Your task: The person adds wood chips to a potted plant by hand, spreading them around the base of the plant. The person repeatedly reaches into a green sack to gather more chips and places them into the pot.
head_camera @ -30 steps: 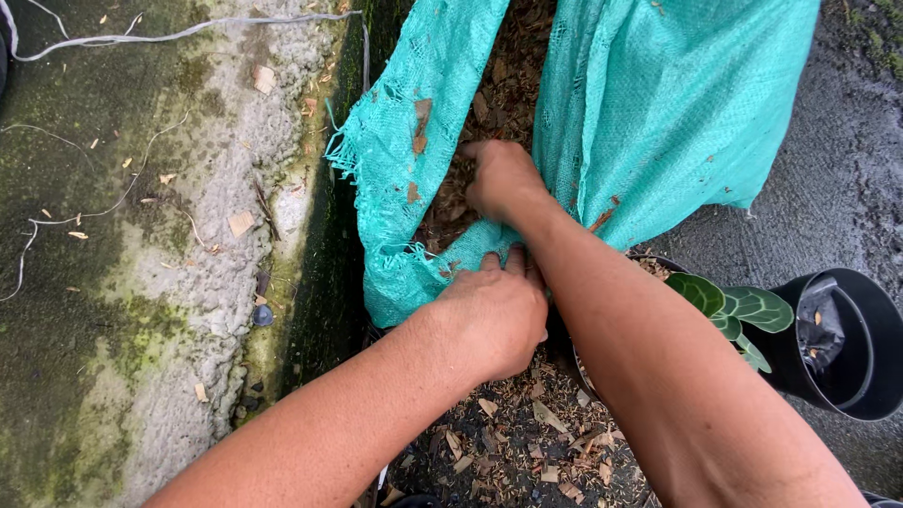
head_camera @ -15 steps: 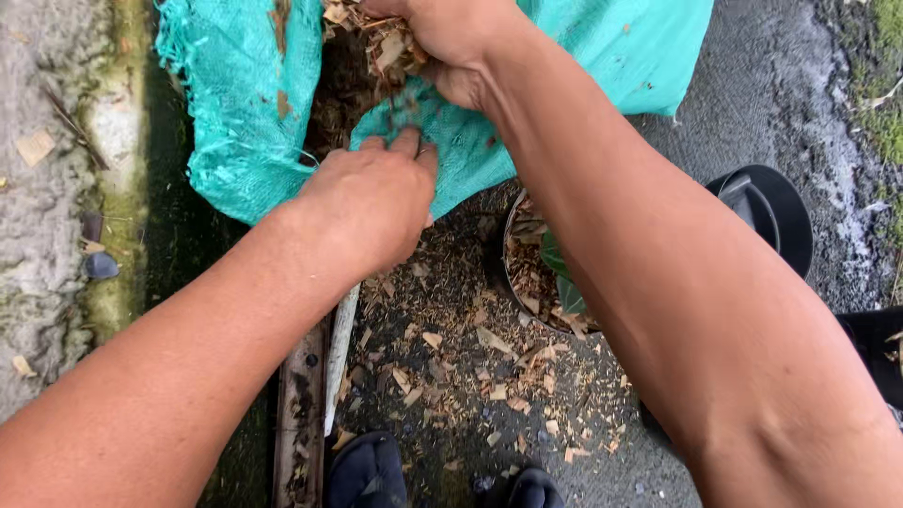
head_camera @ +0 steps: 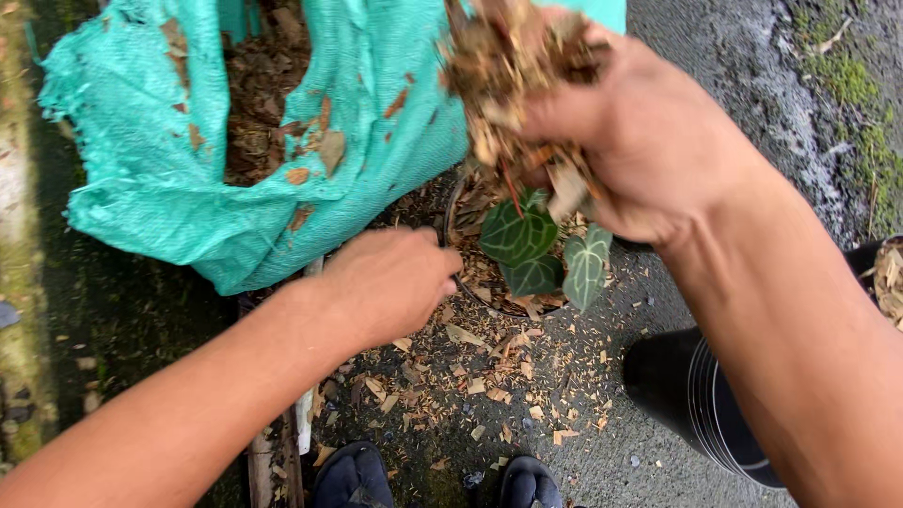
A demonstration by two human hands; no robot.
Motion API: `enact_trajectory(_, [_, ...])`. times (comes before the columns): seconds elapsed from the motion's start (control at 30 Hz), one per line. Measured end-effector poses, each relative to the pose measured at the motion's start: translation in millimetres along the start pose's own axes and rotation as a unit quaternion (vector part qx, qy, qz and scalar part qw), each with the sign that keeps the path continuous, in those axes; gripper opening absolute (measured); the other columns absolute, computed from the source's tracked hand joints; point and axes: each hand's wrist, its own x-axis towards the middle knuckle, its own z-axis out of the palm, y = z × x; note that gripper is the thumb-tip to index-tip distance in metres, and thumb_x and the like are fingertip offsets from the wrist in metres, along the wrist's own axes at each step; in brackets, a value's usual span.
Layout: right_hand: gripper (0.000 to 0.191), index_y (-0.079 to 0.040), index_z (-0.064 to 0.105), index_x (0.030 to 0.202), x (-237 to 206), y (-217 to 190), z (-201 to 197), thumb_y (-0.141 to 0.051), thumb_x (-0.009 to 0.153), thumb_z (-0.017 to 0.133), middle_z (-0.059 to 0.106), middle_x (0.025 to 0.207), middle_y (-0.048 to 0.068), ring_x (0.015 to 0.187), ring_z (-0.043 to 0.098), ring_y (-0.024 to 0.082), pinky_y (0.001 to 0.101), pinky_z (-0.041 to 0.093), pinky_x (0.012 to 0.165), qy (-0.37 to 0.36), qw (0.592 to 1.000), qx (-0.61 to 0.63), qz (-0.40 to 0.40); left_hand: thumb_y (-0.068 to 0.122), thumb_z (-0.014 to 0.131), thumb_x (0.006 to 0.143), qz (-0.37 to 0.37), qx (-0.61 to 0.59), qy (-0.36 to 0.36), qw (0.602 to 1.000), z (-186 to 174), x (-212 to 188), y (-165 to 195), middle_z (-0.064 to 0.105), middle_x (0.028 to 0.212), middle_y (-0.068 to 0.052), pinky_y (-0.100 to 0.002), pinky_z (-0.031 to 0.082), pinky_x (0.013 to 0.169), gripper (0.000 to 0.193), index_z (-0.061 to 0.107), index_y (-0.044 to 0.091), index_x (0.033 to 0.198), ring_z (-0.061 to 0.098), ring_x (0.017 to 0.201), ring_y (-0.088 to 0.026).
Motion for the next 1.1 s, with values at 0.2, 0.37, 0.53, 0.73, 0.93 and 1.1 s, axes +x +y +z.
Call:
enact_trajectory(0.2, [0.035, 0.003, 0.062, 0.119, -73, 33, -51, 0.015, 0.086, 0.063, 0.075, 0.115, 0.015, 0.085, 0.073, 0.02, 0.0351, 0.062, 0.069, -0.028, 0.993, 0.044, 0.103, 0.014, 0.055, 0.097, 0.083, -0.246, 0.033, 0.965, 64, 42, 15, 0.059, 0.132, -0.017, -0.046, 0.045, 0.105, 0.034, 0.065, 0.006, 0.128, 0.059, 0.121, -0.036])
enact_trajectory(0.37, [0.054, -0.001, 0.069, 0.135, -120, 80, -74, 0.017, 0.084, 0.067, 0.076, 0.112, 0.013, 0.079, 0.067, 0.017, 0.0316, 0.062, 0.066, -0.064, 0.976, 0.058, 0.198, 0.013, 0.05, 0.098, 0.078, -0.31, 0.008, 0.948, 82, 65, 20, 0.068, 0.123, -0.016, -0.041, 0.049, 0.104, 0.037, 0.065, 0.009, 0.132, 0.065, 0.115, -0.029])
enact_trajectory(0.53, [0.057, -0.006, 0.071, 0.13, -130, 120, -59, 0.013, 0.076, 0.066, 0.078, 0.109, 0.003, 0.075, 0.064, 0.01, 0.0232, 0.06, 0.065, -0.091, 0.954, 0.015, 0.286, 0.017, 0.05, 0.103, 0.1, -0.362, -0.005, 0.927, 69, 83, 26, 0.073, 0.12, -0.012, -0.034, 0.054, 0.095, 0.039, 0.059, 0.003, 0.138, 0.07, 0.106, -0.015])
enact_trajectory(0.73, [0.041, -0.009, 0.068, 0.125, -105, 174, -47, 0.0, 0.085, 0.068, 0.07, 0.082, 0.013, 0.059, 0.06, 0.018, 0.0329, 0.05, 0.05, 0.016, 0.956, -0.123, 0.266, 0.015, 0.048, 0.101, 0.048, -0.365, -0.018, 0.93, 49, 94, 37, 0.08, 0.098, -0.014, -0.034, 0.059, 0.077, 0.041, 0.062, 0.004, 0.137, 0.067, 0.076, -0.012])
enact_trajectory(0.93, [0.056, -0.009, 0.057, 0.128, -86, 207, -46, -0.008, 0.075, 0.076, 0.064, 0.109, 0.025, 0.095, 0.065, 0.043, 0.0495, 0.056, 0.077, 0.066, 0.841, -0.514, -0.154, 0.007, 0.057, 0.098, 0.221, -0.207, 0.246, 0.921, 49, 77, 28, 0.074, 0.116, -0.019, -0.042, 0.055, 0.096, 0.033, 0.067, 0.0, 0.129, 0.071, 0.106, -0.033])
enact_trajectory(1.1, [0.069, -0.015, 0.046, 0.147, -92, 203, -53, -0.025, 0.085, 0.076, 0.064, 0.112, 0.021, 0.096, 0.064, 0.04, 0.05, 0.055, 0.078, -0.038, 0.847, -0.526, -0.073, 0.006, 0.061, 0.093, 0.169, -0.12, 0.218, 0.954, 78, 56, 6, 0.062, 0.131, -0.019, -0.058, 0.042, 0.106, 0.05, 0.057, 0.004, 0.143, 0.058, 0.124, -0.037])
